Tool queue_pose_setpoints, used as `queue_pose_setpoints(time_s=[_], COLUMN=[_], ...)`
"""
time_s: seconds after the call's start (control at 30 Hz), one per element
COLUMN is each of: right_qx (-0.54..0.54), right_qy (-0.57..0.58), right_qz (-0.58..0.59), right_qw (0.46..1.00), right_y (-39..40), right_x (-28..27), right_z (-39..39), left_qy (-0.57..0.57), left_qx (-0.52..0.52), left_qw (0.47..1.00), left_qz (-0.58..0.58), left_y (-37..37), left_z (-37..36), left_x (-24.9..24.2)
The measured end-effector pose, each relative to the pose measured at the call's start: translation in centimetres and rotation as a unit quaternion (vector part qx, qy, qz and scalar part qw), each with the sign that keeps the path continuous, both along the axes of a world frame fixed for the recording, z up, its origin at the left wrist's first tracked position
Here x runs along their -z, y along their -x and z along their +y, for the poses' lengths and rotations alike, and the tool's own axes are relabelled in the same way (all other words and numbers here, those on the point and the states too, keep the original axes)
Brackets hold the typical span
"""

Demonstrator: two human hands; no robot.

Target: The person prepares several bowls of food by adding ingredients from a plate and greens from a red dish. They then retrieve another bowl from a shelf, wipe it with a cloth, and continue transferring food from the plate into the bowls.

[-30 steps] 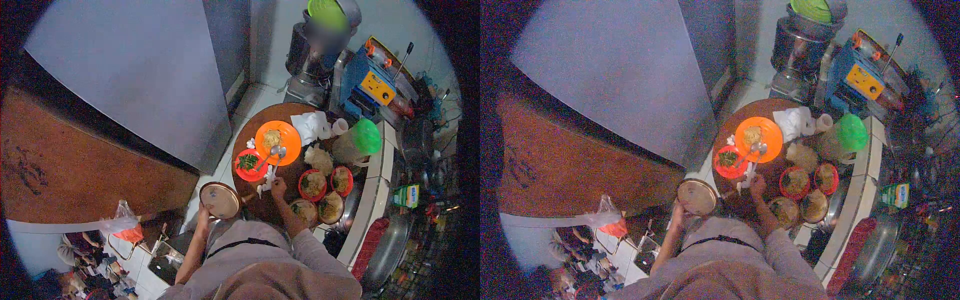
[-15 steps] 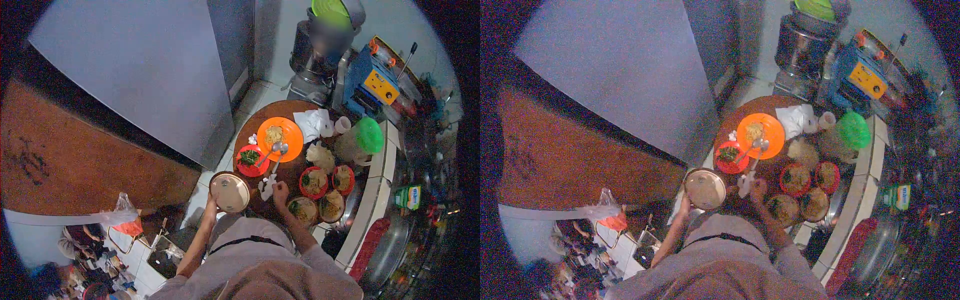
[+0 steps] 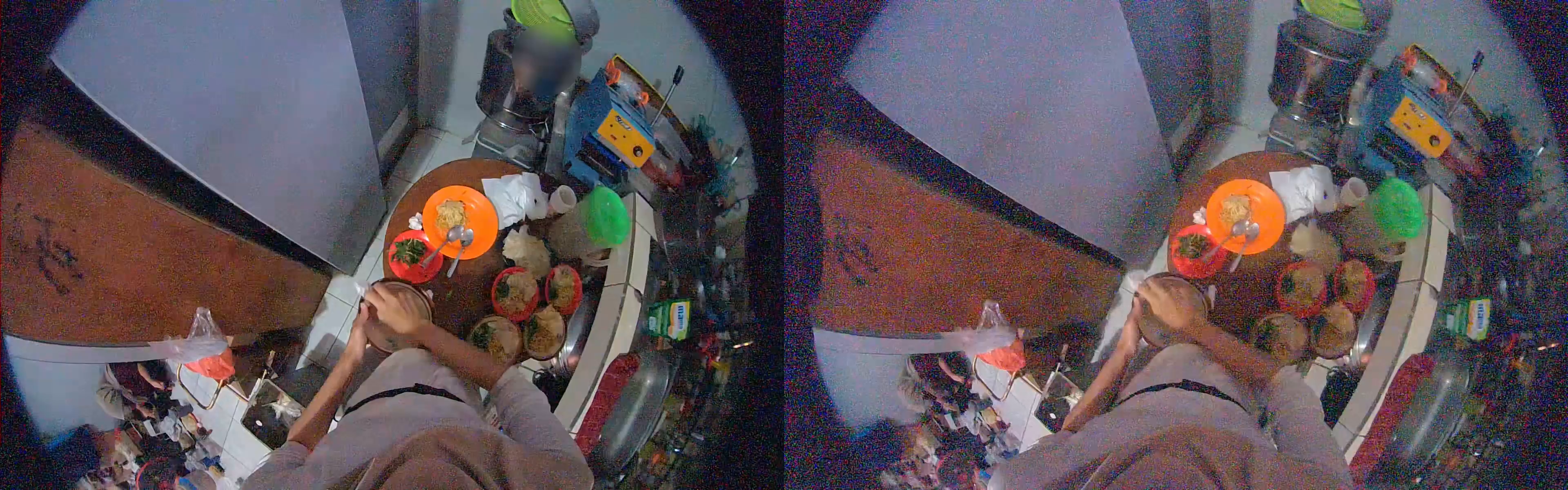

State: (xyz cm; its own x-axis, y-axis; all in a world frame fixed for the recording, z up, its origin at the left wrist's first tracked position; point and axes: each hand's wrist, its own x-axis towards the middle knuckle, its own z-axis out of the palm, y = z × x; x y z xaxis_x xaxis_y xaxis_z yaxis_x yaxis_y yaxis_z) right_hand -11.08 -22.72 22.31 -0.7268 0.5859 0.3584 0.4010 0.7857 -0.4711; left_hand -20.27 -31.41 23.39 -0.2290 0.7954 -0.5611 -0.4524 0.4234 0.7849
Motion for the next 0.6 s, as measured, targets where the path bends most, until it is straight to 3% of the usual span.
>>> queue_pose_setpoints(time_s=[0.17, 0.23, 0.37, 0.43, 0.47, 0.53, 0.6], right_qx=[0.071, 0.093, -0.004, -0.155, -0.153, -0.136, -0.098], right_qy=[-0.021, 0.070, 0.148, 0.262, 0.263, 0.413, 0.366], right_qz=[-0.098, -0.244, -0.282, -0.266, -0.266, 0.023, 0.069], right_qw=[0.992, 0.963, 0.948, 0.914, 0.915, 0.900, 0.923], right_y=[-0.6, -1.0, -1.5, -0.8, -0.5, 0.2, 0.9], right_x=[1.0, 1.1, 0.6, 0.4, 0.7, 1.1, 1.1], right_z=[1.1, 0.7, -1.3, -1.9, -2.4, -2.9, -2.5], left_qy=[0.002, -0.026, -0.045, -0.039, -0.039, -0.099, -0.078], left_qx=[0.006, 0.011, -0.020, -0.086, -0.083, -0.040, -0.025], left_qw=[1.000, 0.993, 0.996, 0.995, 0.996, 0.992, 0.997], left_qz=[0.007, 0.116, 0.075, 0.014, 0.013, -0.065, 0.001], left_y=[2.4, 3.0, 2.6, 1.5, 1.6, 1.8, 1.5], left_z=[-0.5, -0.7, -0.9, -0.7, -0.7, -0.8, -0.6], left_x=[2.7, 3.5, 2.0, 0.2, 0.8, 2.1, 2.8])
